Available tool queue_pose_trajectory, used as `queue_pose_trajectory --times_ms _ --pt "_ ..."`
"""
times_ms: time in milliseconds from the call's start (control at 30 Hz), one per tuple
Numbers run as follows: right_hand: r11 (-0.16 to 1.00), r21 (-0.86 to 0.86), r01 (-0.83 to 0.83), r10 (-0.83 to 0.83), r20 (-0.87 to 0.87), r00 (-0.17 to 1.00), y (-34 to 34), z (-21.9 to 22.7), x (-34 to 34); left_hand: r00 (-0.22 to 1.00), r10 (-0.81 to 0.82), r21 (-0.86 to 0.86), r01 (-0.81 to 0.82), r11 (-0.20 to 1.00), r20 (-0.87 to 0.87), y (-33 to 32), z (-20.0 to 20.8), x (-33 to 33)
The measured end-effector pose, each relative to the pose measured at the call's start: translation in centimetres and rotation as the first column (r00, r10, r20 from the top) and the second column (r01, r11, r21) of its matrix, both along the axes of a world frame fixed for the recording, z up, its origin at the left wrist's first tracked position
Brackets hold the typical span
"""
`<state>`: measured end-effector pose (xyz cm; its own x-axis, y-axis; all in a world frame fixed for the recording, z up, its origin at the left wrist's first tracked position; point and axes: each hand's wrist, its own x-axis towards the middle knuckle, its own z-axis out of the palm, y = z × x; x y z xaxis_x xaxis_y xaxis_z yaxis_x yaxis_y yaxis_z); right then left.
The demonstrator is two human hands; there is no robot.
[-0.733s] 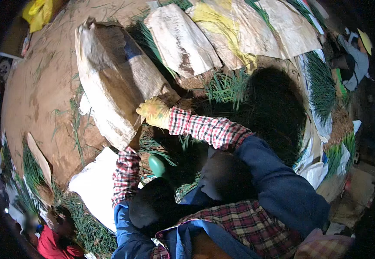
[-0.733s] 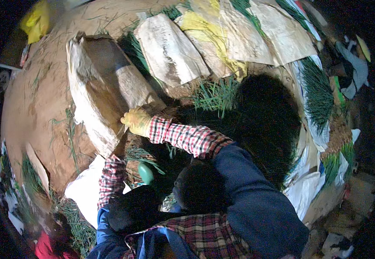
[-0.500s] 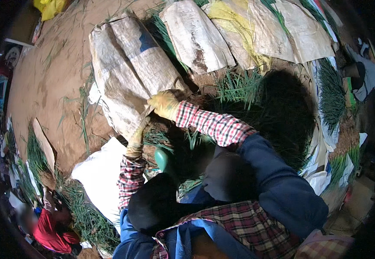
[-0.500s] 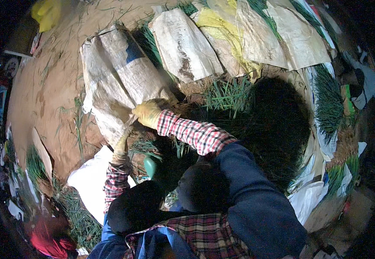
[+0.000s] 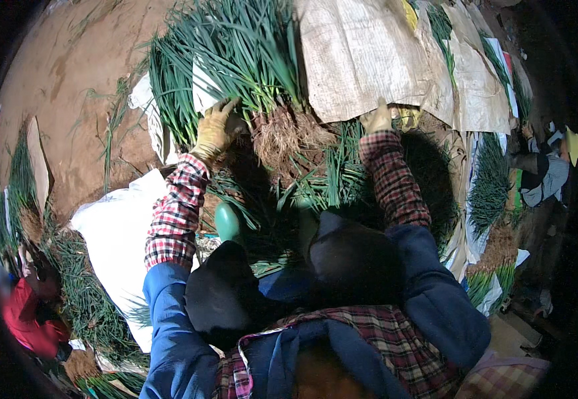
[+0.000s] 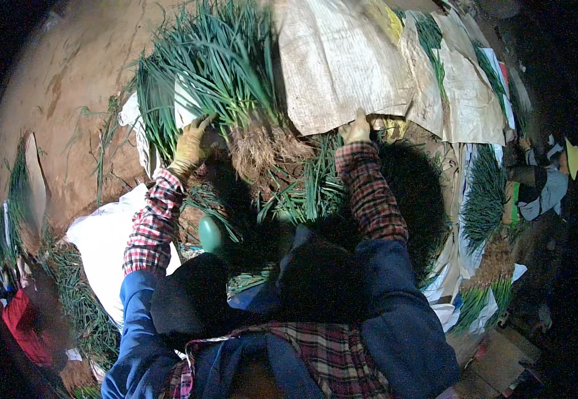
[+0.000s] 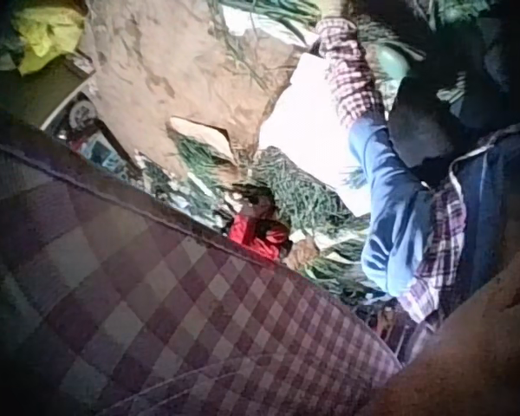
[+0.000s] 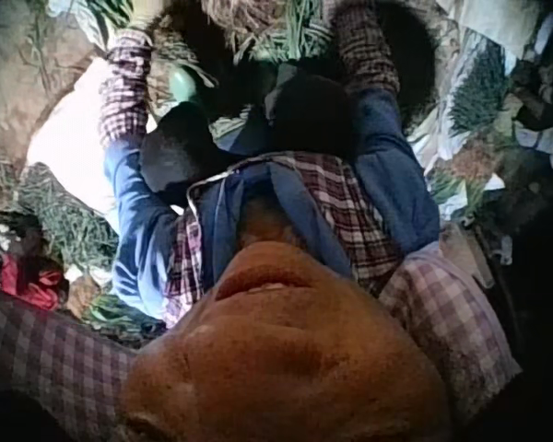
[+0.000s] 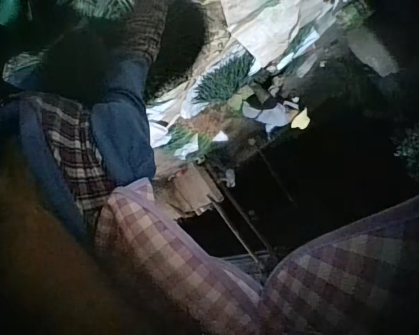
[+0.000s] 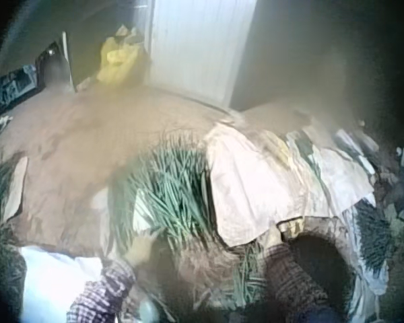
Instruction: The person gathers green onions from a pile, aligns the roots, and ties them into bundles using a rubber band. The person places the finished bundles onto a nearby sack.
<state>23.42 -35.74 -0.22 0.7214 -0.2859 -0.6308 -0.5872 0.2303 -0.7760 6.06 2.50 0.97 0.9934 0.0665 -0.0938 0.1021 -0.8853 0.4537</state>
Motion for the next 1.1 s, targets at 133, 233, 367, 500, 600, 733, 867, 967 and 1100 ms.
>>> queue_pose_trajectory --times_ms 133,233,367,500,600,733,867,967,1100 --pt "0.94 -0.281 -0.193 0.249 0.18 0.952 2.8 -1.3 -4.7 1.0 0.006 0.183 -0.002 0.983 -0.021 1.5 -0.7 -1.3" --pt "0.672 -0.691 -0.266 0.672 0.418 0.612 6.9 -0.2 -8.8 0.999 -0.014 0.15 0.006 0.989 0.051 1.8 -0.1 -1.5" --pt "0.325 -0.876 -0.356 0.911 0.189 0.366 12.4 3.0 -9.2 0.926 0.209 -0.058 -0.201 0.978 0.314 -1.2 2.9 -1.2" --pt "-0.287 -0.83 -0.479 0.906 -0.398 0.147 17.7 4.8 -8.3 0.908 0.303 -0.442 -0.154 0.884 0.29 -2.4 3.7 -1.3" --pt "-0.133 -0.944 -0.302 0.971 -0.185 0.15 18.5 2.8 -8.7 0.946 0.323 -0.562 -0.286 0.776 -0.036 -3.5 3.6 -0.1" --pt "-0.069 -0.839 -0.539 0.951 -0.218 0.218 19.1 2.3 -9.1 0.891 0.326 -0.651 -0.454 0.608 -0.317 -3.3 -1.0 2.4" --pt "-0.03 -0.849 -0.527 0.928 -0.22 0.301 19.8 3.7 -9.5 0.878 0.33 -0.813 -0.457 0.361 -0.347 -3.1 -7.5 4.1" --pt "-0.092 -0.866 -0.492 0.973 -0.182 0.139 19.4 2.6 -8.8 0.864 0.372 -0.838 -0.457 0.297 -0.339 -3.3 -9.7 4.7" --pt "-0.105 -0.882 -0.459 0.98 -0.17 0.104 19.3 3.8 -10.9 0.862 0.309 -0.859 -0.471 0.199 -0.401 -4.1 -5.9 2.4"
